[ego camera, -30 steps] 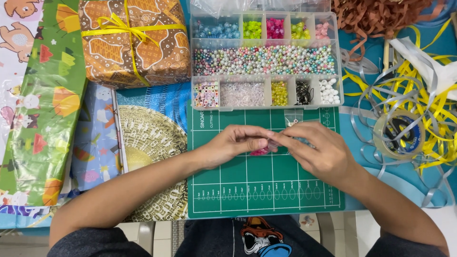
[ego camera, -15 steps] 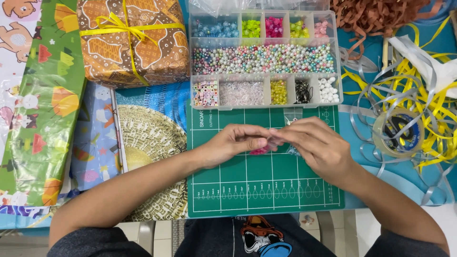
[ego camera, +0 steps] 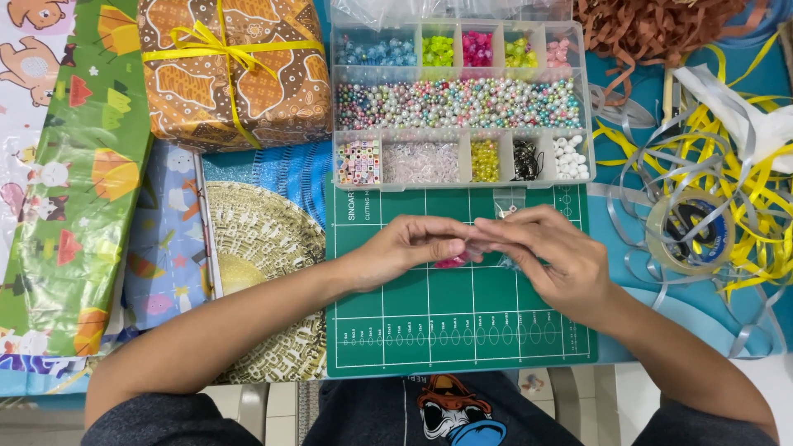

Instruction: Picking small colorful beads from a divided storage container and placing them into small clear plastic bags.

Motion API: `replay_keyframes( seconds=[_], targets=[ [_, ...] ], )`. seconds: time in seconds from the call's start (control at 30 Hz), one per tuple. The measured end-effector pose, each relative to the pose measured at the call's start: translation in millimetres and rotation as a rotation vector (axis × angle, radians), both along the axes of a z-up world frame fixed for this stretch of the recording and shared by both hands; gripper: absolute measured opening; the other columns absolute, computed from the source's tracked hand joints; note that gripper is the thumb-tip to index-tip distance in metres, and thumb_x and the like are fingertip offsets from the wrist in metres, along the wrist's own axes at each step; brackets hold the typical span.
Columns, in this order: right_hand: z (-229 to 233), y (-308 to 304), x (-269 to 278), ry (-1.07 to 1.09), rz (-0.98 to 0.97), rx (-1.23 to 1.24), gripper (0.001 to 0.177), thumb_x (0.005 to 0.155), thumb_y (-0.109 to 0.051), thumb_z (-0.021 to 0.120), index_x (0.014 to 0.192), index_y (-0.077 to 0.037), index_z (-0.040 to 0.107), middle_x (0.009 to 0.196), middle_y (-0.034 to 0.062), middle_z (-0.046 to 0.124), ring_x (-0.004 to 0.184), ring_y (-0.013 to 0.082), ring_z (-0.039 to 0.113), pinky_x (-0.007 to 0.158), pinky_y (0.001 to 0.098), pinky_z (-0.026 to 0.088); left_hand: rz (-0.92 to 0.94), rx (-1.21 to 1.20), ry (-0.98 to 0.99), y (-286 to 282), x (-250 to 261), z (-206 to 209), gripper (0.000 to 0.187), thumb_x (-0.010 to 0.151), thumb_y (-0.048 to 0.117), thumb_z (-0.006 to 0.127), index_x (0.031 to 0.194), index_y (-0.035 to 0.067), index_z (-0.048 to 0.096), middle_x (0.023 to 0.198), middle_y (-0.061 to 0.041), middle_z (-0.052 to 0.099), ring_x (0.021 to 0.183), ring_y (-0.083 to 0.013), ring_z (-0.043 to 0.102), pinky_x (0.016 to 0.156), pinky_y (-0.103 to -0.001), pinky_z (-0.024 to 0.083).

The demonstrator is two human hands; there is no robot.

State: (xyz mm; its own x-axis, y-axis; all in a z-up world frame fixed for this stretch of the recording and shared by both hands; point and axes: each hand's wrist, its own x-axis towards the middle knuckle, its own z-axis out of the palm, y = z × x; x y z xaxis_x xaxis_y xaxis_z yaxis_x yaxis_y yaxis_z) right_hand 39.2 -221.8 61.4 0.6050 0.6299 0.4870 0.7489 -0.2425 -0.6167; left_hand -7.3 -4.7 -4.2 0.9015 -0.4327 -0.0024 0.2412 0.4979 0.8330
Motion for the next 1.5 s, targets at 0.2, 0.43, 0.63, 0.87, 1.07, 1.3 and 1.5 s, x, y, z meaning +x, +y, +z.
replay_keyframes(
  seconds=[0.2, 0.43, 0.63, 0.87, 1.07, 1.3, 1.5],
  targets=[
    [12, 2, 4, 0.268, -0.016, 0.059, 0.034, 0.086, 0.013, 0.07, 0.119, 0.006, 0.07, 0.102, 0.0175, 0.078, 0.091, 0.026, 0.077, 0.083, 0.0414, 0.064, -0.021, -0.024, -0.03, 3, 2, 11, 0.033, 0.103, 0.02, 0.061, 0.13, 0.001, 0.066, 0.126, -0.018, 0.07, 0.119, -0.0247, 0.067, 0.103, -0.036, 0.054],
    [1, -3, 8, 0.606, -0.042, 0.194, 0.04, 0.089, 0.01, 0.064, 0.129, 0.005, 0.065, 0.099, 0.0158, 0.077, 0.093, 0.0218, 0.075, 0.088, 0.0403, 0.064, -0.032, -0.031, -0.037, 4, 3, 20, 0.034, 0.104, 0.021, 0.057, 0.13, 0.0, 0.065, 0.13, -0.022, 0.067, 0.123, -0.0312, 0.065, 0.107, -0.041, 0.049],
    [0, -14, 27, 0.707, -0.042, 0.207, 0.039, 0.088, 0.008, 0.065, 0.127, 0.003, 0.065, 0.096, 0.0172, 0.077, 0.088, 0.0236, 0.077, 0.088, 0.0395, 0.064, -0.048, -0.02, -0.016, 6, 5, 22, 0.038, 0.104, 0.024, 0.057, 0.131, 0.0, 0.065, 0.128, -0.019, 0.069, 0.122, -0.0288, 0.065, 0.108, -0.04, 0.047],
    [24, -37, 69, 0.427, -0.394, 0.294, 0.026, 0.102, 0.007, 0.059, 0.126, -0.004, 0.06, 0.12, 0.0116, 0.068, 0.113, 0.0207, 0.067, 0.103, 0.0313, 0.059, -0.123, -0.046, -0.029, 11, 10, 14, 0.036, 0.104, 0.025, 0.056, 0.133, 0.005, 0.063, 0.133, -0.017, 0.066, 0.122, -0.0286, 0.065, 0.112, -0.042, 0.047],
    [19, -53, 75, 0.095, -0.448, 0.448, 0.025, 0.111, 0.008, 0.054, 0.124, -0.011, 0.047, 0.14, 0.0122, 0.047, 0.131, 0.0272, 0.055, 0.114, 0.0364, 0.049, -0.196, -0.085, -0.04, 15, 13, 13, 0.034, 0.106, 0.022, 0.054, 0.137, 0.008, 0.059, 0.136, -0.013, 0.064, 0.124, -0.0256, 0.064, 0.116, -0.041, 0.047],
    [-1, -31, 53, -0.045, -0.225, 0.249, 0.007, 0.109, 0.009, 0.056, 0.11, 0.003, 0.053, 0.119, 0.0203, 0.049, 0.111, 0.0311, 0.053, 0.101, 0.0375, 0.049, -0.185, -0.099, -0.022, 16, 13, 11, 0.034, 0.107, 0.022, 0.053, 0.137, 0.006, 0.058, 0.136, -0.014, 0.063, 0.125, -0.0256, 0.063, 0.115, -0.04, 0.047],
    [-13, -6, 20, 0.066, -0.009, -0.023, 0.016, 0.093, -0.013, 0.071, 0.109, -0.01, 0.075, 0.123, 0.0131, 0.063, 0.117, 0.0338, 0.062, 0.099, 0.047, 0.052, -0.007, -0.045, 0.008, 4, 4, 21, 0.043, 0.103, 0.027, 0.055, 0.132, -0.004, 0.061, 0.124, -0.022, 0.068, 0.116, -0.0301, 0.067, 0.102, -0.039, 0.051]
  ],
)
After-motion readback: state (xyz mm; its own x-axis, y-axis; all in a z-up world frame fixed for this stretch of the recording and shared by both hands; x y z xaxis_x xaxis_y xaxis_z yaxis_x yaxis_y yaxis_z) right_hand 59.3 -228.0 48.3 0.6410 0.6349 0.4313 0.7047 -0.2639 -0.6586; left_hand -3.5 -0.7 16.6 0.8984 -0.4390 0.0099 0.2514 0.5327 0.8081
